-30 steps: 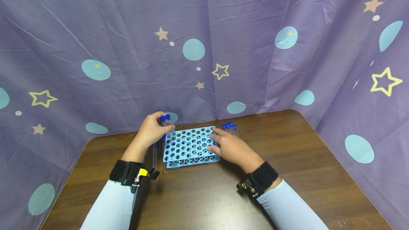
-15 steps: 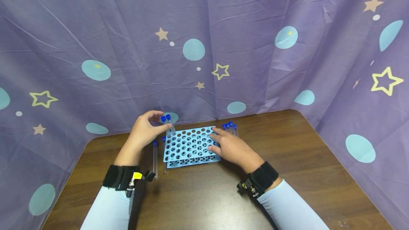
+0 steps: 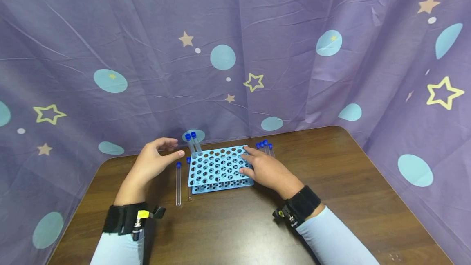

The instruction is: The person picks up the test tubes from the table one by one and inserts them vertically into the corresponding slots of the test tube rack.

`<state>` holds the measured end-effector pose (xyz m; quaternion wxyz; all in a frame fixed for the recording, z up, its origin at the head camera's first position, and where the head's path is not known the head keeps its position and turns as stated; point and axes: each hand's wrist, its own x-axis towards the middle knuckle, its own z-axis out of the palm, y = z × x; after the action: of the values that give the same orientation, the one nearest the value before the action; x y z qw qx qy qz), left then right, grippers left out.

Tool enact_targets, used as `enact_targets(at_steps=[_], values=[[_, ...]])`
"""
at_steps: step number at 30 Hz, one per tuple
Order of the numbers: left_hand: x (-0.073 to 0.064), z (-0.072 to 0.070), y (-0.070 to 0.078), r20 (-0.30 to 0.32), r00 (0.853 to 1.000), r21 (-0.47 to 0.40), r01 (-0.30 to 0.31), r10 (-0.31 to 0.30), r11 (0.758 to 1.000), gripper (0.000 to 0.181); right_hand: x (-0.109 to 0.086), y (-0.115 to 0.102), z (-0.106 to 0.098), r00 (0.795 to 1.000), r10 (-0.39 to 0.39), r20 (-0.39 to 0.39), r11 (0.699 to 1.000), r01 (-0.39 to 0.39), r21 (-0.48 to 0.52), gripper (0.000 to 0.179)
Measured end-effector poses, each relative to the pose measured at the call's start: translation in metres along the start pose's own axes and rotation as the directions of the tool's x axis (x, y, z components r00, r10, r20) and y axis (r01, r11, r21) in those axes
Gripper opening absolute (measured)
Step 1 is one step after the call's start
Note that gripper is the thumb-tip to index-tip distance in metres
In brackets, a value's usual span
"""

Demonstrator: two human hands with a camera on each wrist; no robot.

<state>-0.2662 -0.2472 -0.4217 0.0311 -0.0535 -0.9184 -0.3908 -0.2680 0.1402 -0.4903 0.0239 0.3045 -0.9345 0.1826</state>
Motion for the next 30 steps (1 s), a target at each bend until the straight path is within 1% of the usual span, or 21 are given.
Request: enact_targets(at_steps=[6,10,16,20,23,26,30], values=[[-0.007,-0.007,-0.009,0.032,0.999,0.062,-0.005,0.003,0.998,0.048,0.001,-0.001,0.000,1.000,-0.005,-0.004,1.000,0.005,-0.001,0.064],[-0.010,-0.008,-0.014,0.049,0.999,0.110,0.011,-0.017,0.994,0.039,0.001,-0.001,0.001,1.000,-0.003,-0.001,1.000,0.003,0.006,0.065],[-0.009,-0.001,-0.026,0.063,0.995,0.146,0.070,-0.080,0.987,0.031,0.000,0.000,0.001,1.000,0.011,0.012,1.000,-0.011,0.009,0.066],[-0.011,0.002,-0.036,0.067,0.990,0.165,0.108,-0.120,0.980,0.030,0.000,0.000,0.001,1.000,0.000,0.005,1.000,0.000,-0.006,0.065],[-0.011,0.005,-0.041,0.069,0.988,0.175,0.125,-0.139,0.976,0.030,0.000,-0.001,0.001,1.000,-0.010,-0.006,1.000,0.010,-0.010,0.063],[-0.010,0.009,-0.040,0.083,0.987,0.164,0.122,-0.137,0.979,0.029,0.001,-0.001,0.002,1.000,-0.009,-0.007,1.000,0.009,-0.008,0.063],[-0.009,0.018,-0.035,0.104,0.988,0.137,0.103,-0.118,0.985,0.027,0.000,0.000,0.002,1.000,0.004,0.000,1.000,-0.004,0.001,0.064]])
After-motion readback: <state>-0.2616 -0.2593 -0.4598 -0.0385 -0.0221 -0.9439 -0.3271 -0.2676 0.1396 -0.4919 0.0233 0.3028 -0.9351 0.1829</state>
